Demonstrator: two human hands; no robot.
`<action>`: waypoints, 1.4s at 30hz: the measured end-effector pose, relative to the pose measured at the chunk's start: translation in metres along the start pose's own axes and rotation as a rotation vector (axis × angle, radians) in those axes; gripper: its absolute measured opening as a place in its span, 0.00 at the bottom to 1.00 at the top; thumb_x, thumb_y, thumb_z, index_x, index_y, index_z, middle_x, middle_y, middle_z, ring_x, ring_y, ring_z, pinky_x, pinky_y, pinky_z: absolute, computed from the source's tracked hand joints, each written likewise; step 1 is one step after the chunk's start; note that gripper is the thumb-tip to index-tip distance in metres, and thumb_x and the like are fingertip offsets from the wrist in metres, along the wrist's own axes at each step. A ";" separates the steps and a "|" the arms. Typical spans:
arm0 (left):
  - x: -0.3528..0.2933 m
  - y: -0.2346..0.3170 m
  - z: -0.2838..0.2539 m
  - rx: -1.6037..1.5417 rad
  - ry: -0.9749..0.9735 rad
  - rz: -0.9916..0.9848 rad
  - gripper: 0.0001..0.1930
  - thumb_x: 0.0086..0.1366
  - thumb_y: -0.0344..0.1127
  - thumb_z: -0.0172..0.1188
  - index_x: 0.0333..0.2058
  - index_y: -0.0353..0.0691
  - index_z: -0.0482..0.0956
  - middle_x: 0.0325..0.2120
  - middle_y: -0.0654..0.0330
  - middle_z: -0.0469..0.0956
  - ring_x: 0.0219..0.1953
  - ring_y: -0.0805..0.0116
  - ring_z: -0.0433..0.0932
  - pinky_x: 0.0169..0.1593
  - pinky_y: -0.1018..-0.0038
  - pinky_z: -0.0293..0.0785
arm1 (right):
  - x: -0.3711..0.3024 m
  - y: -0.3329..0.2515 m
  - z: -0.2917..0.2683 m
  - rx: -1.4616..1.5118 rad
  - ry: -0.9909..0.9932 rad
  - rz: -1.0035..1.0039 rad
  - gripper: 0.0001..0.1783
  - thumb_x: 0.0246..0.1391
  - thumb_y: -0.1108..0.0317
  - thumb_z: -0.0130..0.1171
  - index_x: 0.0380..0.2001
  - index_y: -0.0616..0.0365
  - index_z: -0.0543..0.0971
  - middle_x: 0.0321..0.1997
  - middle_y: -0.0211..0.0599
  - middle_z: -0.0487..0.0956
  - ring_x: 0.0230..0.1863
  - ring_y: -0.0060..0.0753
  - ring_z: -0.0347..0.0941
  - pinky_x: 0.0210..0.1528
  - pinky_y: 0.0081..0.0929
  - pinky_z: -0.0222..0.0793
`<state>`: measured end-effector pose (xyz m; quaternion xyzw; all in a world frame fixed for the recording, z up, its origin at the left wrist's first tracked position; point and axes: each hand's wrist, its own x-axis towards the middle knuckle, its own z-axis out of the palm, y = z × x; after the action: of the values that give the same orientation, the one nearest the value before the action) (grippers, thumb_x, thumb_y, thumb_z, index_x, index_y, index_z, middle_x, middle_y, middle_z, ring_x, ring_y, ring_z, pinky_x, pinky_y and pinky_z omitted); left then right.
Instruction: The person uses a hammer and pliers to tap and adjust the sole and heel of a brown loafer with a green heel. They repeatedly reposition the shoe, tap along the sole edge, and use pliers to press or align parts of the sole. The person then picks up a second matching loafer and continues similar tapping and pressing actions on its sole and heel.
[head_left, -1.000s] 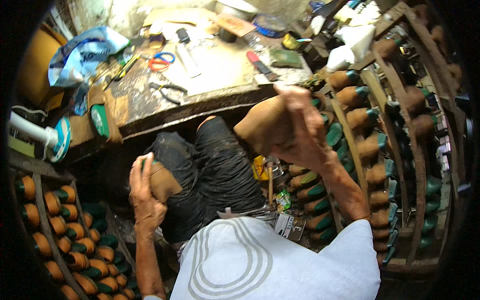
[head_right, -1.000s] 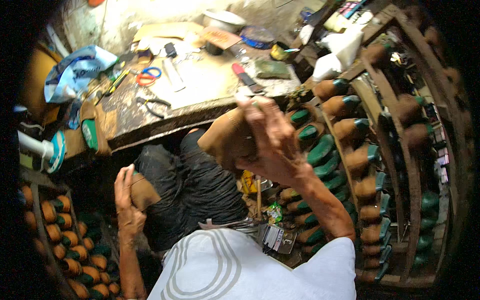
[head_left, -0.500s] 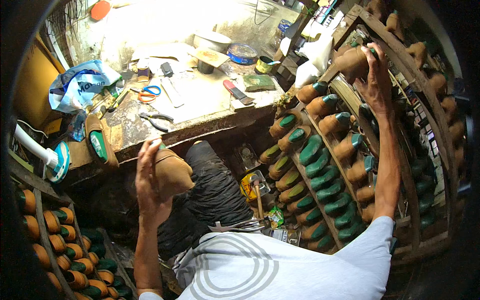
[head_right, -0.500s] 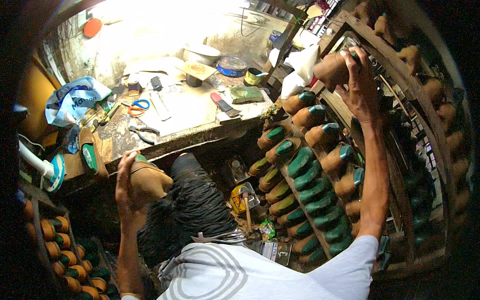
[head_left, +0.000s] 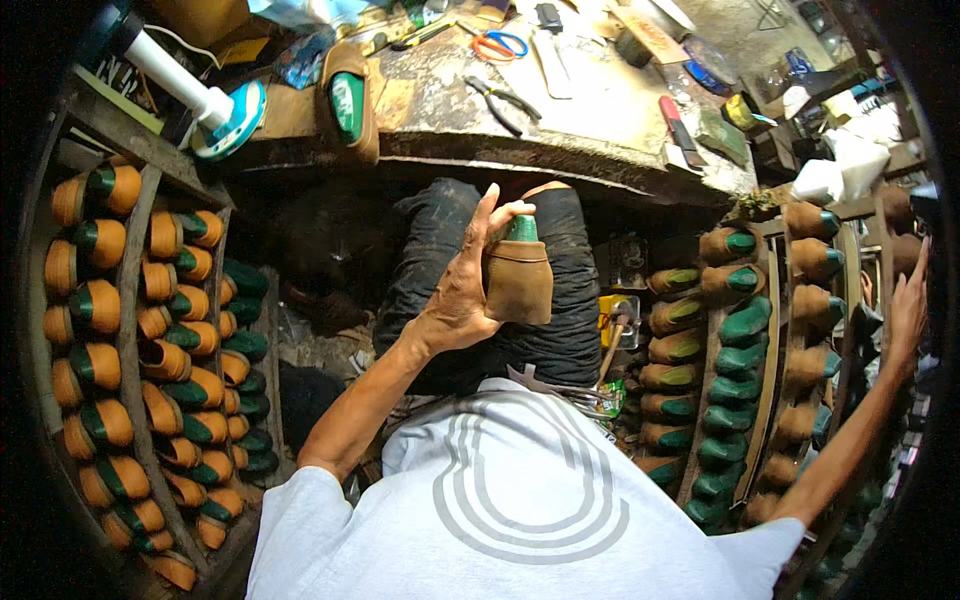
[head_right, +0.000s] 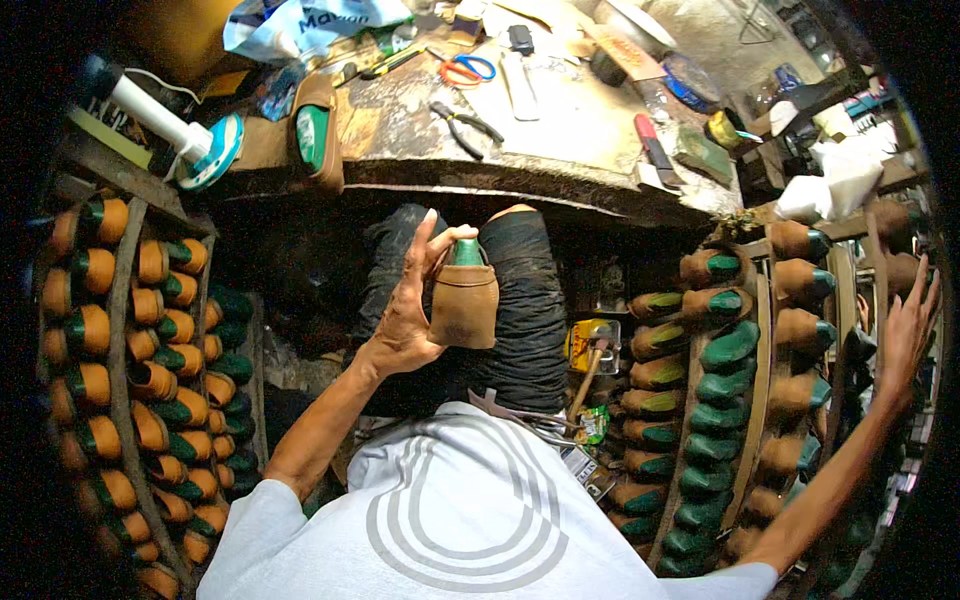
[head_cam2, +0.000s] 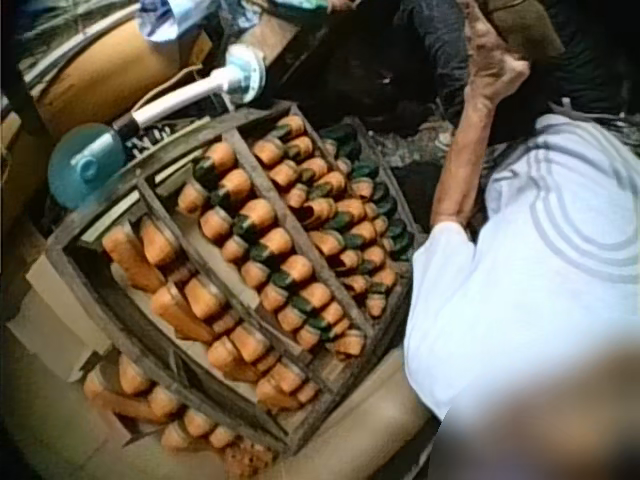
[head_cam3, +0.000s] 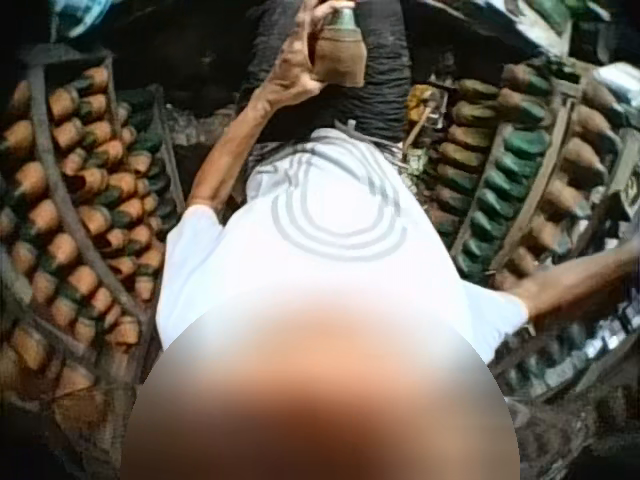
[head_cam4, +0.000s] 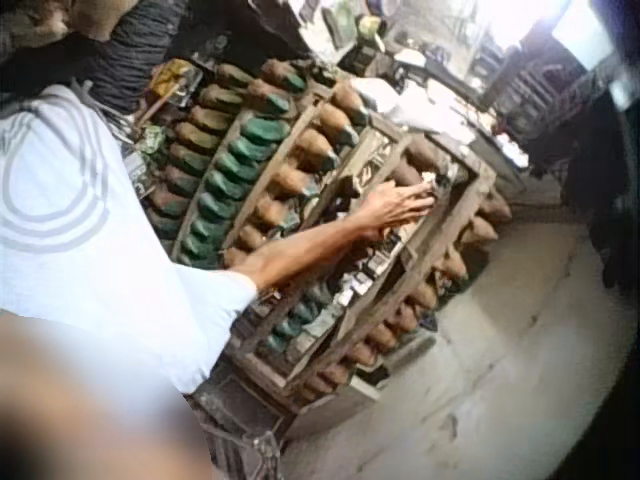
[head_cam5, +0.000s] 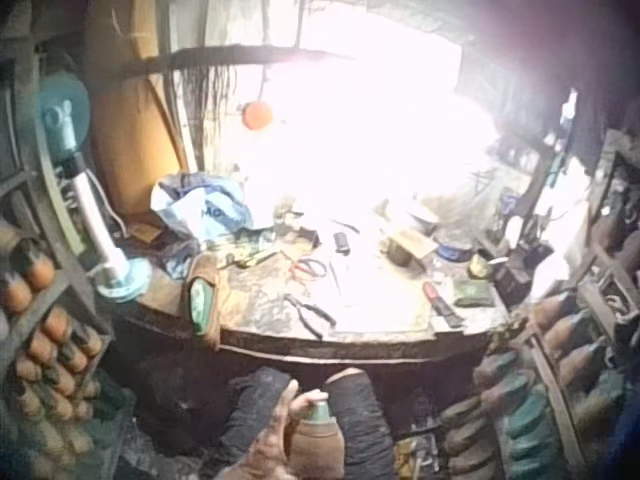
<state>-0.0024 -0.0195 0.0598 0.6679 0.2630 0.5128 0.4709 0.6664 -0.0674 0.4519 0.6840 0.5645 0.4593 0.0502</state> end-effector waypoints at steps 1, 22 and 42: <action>-0.002 0.002 0.003 -0.001 0.014 0.010 0.82 0.50 0.26 0.89 0.90 0.45 0.32 0.81 0.44 0.67 0.83 0.48 0.68 0.88 0.56 0.59 | -0.018 -0.065 -0.014 0.144 0.112 -0.024 0.42 0.70 0.74 0.70 0.84 0.49 0.68 0.82 0.51 0.73 0.81 0.55 0.69 0.81 0.50 0.70; -0.016 0.004 0.033 0.255 0.017 0.073 0.68 0.67 0.23 0.77 0.88 0.33 0.30 0.80 0.39 0.69 0.83 0.39 0.68 0.88 0.50 0.57 | -0.164 -0.559 -0.139 1.791 -0.528 0.135 0.41 0.79 0.65 0.58 0.82 0.82 0.58 0.78 0.85 0.71 0.76 0.81 0.76 0.78 0.57 0.75; -0.022 0.003 0.004 0.146 0.016 0.011 0.81 0.48 0.21 0.89 0.89 0.42 0.35 0.84 0.43 0.64 0.85 0.43 0.65 0.90 0.51 0.58 | -0.226 -0.489 -0.116 1.449 -0.741 -0.098 0.25 0.72 0.58 0.73 0.61 0.64 0.78 0.62 0.55 0.77 0.65 0.59 0.78 0.65 0.51 0.78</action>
<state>-0.0067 -0.0408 0.0531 0.6980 0.2998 0.4999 0.4160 0.2448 -0.1298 0.1017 0.6287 0.6975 -0.2790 -0.2013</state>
